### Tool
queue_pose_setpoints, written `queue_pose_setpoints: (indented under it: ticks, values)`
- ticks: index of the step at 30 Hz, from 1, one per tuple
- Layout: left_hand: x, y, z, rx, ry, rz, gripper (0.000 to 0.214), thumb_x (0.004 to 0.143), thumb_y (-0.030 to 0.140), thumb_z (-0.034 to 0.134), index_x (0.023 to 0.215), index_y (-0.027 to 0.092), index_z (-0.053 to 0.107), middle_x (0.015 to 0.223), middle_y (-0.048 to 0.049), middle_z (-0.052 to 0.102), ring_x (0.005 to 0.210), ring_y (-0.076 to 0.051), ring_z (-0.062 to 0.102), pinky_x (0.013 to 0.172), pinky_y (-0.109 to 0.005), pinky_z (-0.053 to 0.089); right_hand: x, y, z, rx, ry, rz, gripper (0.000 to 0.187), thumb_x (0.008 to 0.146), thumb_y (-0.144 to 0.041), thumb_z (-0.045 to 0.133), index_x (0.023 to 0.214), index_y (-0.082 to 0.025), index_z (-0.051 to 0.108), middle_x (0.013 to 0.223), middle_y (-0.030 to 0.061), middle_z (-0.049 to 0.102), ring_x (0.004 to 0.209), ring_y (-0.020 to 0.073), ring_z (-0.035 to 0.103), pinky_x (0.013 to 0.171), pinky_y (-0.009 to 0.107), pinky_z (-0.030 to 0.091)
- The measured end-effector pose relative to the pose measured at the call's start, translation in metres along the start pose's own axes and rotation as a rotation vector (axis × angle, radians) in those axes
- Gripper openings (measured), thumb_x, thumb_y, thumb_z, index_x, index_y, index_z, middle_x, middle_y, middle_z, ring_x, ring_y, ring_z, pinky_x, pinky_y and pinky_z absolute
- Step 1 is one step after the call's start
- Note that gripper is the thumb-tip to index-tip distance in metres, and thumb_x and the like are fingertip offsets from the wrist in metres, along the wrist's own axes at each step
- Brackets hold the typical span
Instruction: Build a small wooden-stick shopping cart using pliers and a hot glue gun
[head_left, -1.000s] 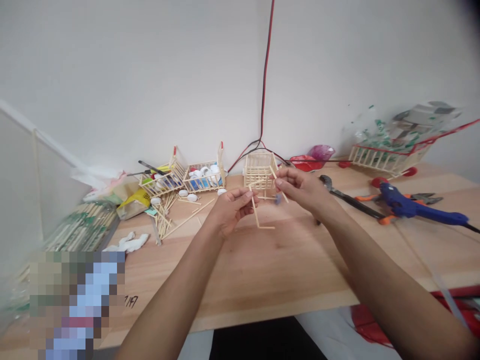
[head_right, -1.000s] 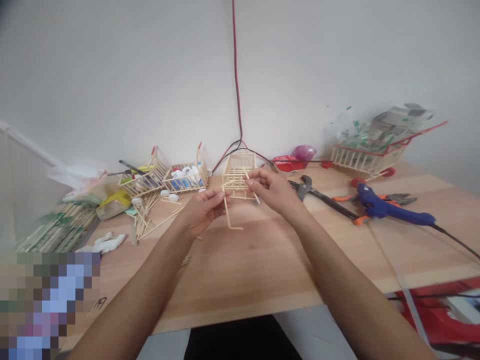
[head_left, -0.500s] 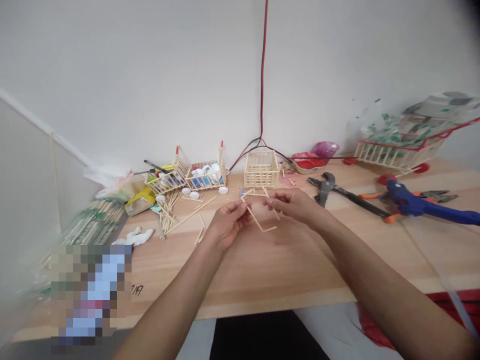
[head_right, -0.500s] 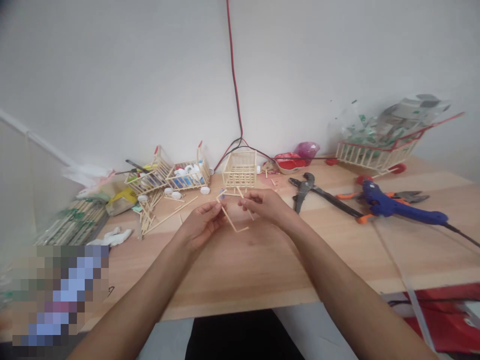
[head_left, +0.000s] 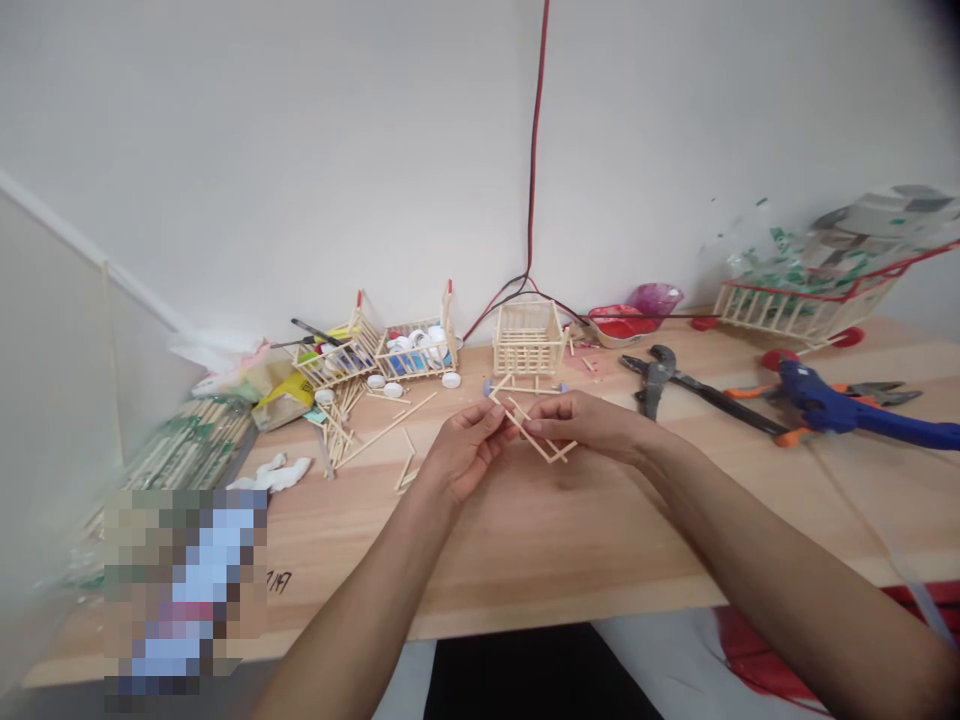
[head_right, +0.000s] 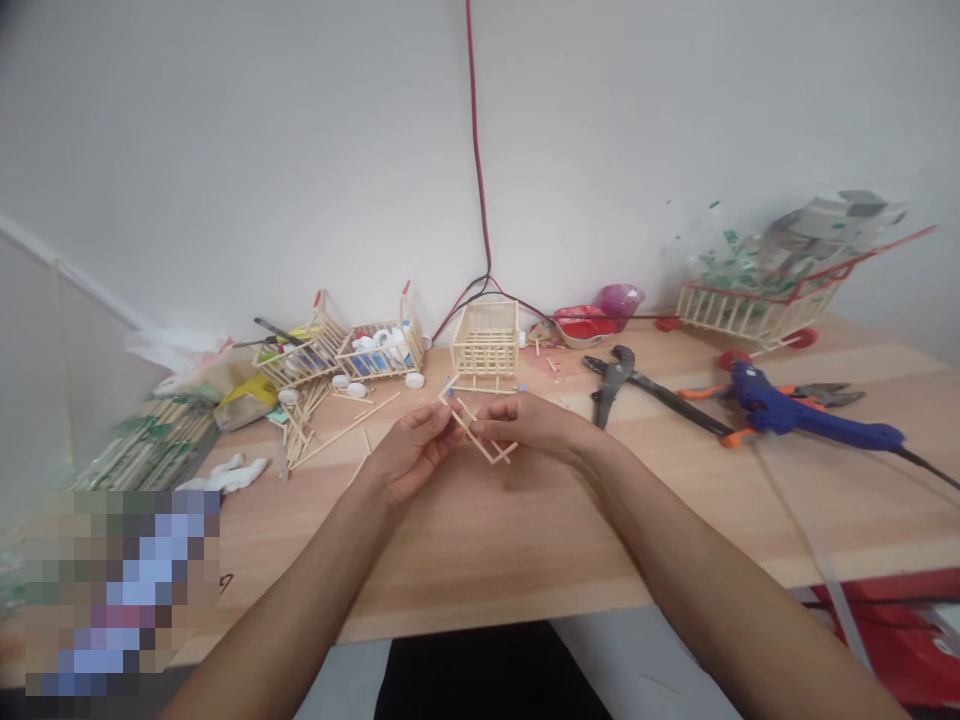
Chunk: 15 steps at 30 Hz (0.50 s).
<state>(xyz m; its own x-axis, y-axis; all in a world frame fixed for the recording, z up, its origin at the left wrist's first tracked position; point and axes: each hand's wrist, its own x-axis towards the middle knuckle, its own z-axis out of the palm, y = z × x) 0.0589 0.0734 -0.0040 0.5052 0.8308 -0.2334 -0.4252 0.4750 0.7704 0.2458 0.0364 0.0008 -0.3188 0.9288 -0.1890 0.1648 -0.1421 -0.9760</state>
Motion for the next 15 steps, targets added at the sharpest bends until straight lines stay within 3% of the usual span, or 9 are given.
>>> queue_pose_setpoints:
  ticks: [6, 11, 15]
  values:
    - [-0.002, -0.001, -0.001, 0.064, -0.051, 0.015, 0.024, 0.061, 0.022, 0.083, 0.077, 0.008, 0.072, 0.074, -0.0039, 0.068, 0.069, -0.010, 0.063, 0.071, -0.020, 0.055, 0.001, 0.001, 0.000, 0.058, -0.073, 0.043, 0.041, 0.071, -0.053, 0.072, 0.076, -0.013, 0.060, 0.061, -0.0044, 0.051, 0.054, 0.0061, 0.041, 0.052, 0.021, 0.029]
    - [-0.003, 0.006, -0.006, 0.183, -0.044, 0.008, 0.035, 0.059, 0.026, 0.084, 0.089, 0.011, 0.072, 0.083, -0.0060, 0.069, 0.076, -0.013, 0.064, 0.074, -0.027, 0.054, 0.000, 0.001, -0.003, 0.044, -0.055, 0.040, 0.041, 0.071, -0.053, 0.071, 0.074, -0.014, 0.059, 0.061, -0.0041, 0.052, 0.055, 0.0065, 0.043, 0.053, 0.021, 0.029]
    - [0.001, 0.016, -0.012, 0.325, 0.097, 0.227, 0.036, 0.064, 0.033, 0.080, 0.094, 0.015, 0.072, 0.091, -0.0065, 0.069, 0.083, -0.014, 0.062, 0.072, -0.025, 0.050, -0.001, 0.000, -0.005, -0.018, -0.121, 0.072, 0.043, 0.073, -0.055, 0.068, 0.068, -0.014, 0.056, 0.059, -0.0041, 0.050, 0.053, 0.0065, 0.041, 0.051, 0.022, 0.027]
